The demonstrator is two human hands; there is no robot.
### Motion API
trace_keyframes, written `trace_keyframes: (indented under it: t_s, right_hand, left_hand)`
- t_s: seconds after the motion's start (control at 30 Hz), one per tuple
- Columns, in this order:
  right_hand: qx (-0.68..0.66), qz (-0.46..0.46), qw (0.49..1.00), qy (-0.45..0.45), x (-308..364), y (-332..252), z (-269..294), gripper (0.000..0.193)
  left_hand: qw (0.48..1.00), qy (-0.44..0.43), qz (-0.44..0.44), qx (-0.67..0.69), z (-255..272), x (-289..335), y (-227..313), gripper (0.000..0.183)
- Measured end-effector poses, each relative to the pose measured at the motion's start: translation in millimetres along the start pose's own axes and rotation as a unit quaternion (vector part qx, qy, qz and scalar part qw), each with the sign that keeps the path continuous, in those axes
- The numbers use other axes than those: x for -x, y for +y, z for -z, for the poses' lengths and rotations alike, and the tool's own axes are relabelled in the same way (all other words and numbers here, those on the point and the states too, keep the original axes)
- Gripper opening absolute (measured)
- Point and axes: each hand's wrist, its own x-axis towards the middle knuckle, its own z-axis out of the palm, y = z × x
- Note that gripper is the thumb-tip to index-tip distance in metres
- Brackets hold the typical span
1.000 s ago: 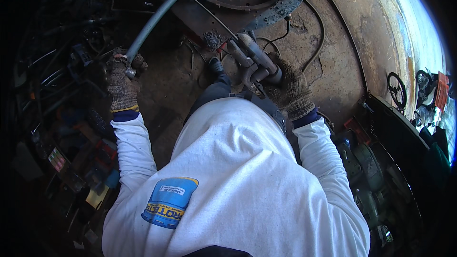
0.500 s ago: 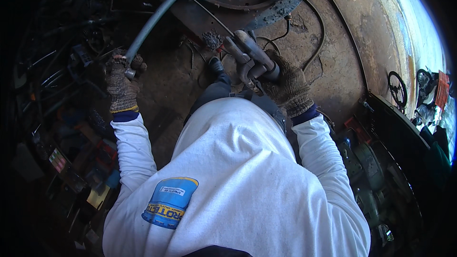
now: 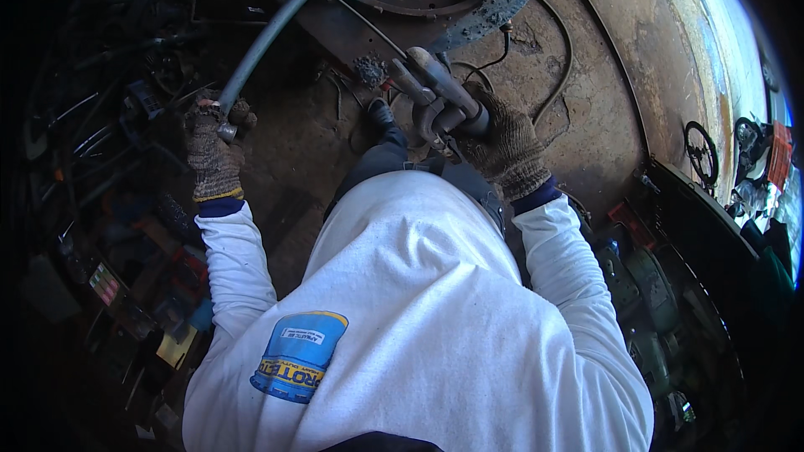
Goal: The person welds components of a metal frame together on a workbench, using a welding torch to join the curved and straight pieces, and then uses a hammer to tap and adjust a metal tube segment.
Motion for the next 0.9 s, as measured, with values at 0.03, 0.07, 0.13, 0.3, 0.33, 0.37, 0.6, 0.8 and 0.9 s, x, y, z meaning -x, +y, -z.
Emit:
trace_keyframes:
  t_s: [0.03, 0.07, 0.13, 0.3, 0.33, 0.37, 0.6, 0.8, 0.9]
  right_hand:
    - [0.0, -0.004, 1.0, -0.005, -0.9, -3.7, 1.0, 0.061]
    - [0.001, -0.008, 1.0, -0.01, -1.5, -6.2, 1.3, 0.061]
    - [-0.022, -0.009, 1.0, -0.01, -1.8, -7.9, 0.5, 0.06]
    - [-0.038, -0.009, 0.999, -0.003, -0.1, 0.8, -1.8, 0.058]
    - [-0.044, -0.012, 0.999, -0.005, 0.1, -1.2, -1.2, 0.058]
    - [-0.049, -0.016, 0.999, -0.007, -0.1, -3.3, -0.7, 0.058]
    - [-0.004, -0.005, 1.0, -0.004, -1.4, -3.7, -0.6, 0.06]
    - [-0.003, -0.011, 1.0, -0.004, -0.8, -4.6, -0.2, 0.06]
    - [-0.073, -0.032, 0.997, 0.002, 0.5, 13.8, -6.7, 0.06]
  left_hand:
    - [1.0, -0.008, 0.002, 0.006, 0.5, -0.3, -0.6, 0.022]
    - [1.0, -0.016, 0.004, 0.012, -0.3, -0.6, -0.3, 0.022]
    - [1.0, -0.03, 0.002, 0.006, -2.9, 1.1, 2.0, 0.021]
    - [0.999, -0.03, -0.008, 0.017, -1.8, 0.5, 0.6, 0.02]
    - [0.999, -0.028, -0.008, 0.015, -0.4, 0.0, 0.2, 0.02]
    - [1.0, -0.027, -0.008, 0.013, -0.4, -0.2, 0.2, 0.02]
    - [0.999, -0.039, -0.005, 0.012, -0.7, 0.1, 2.1, 0.021]
    - [0.999, -0.03, 0.015, 0.025, 0.0, 2.2, 3.0, 0.023]
    - [0.998, -0.059, 0.009, 0.024, 3.4, -0.3, 1.8, 0.025]
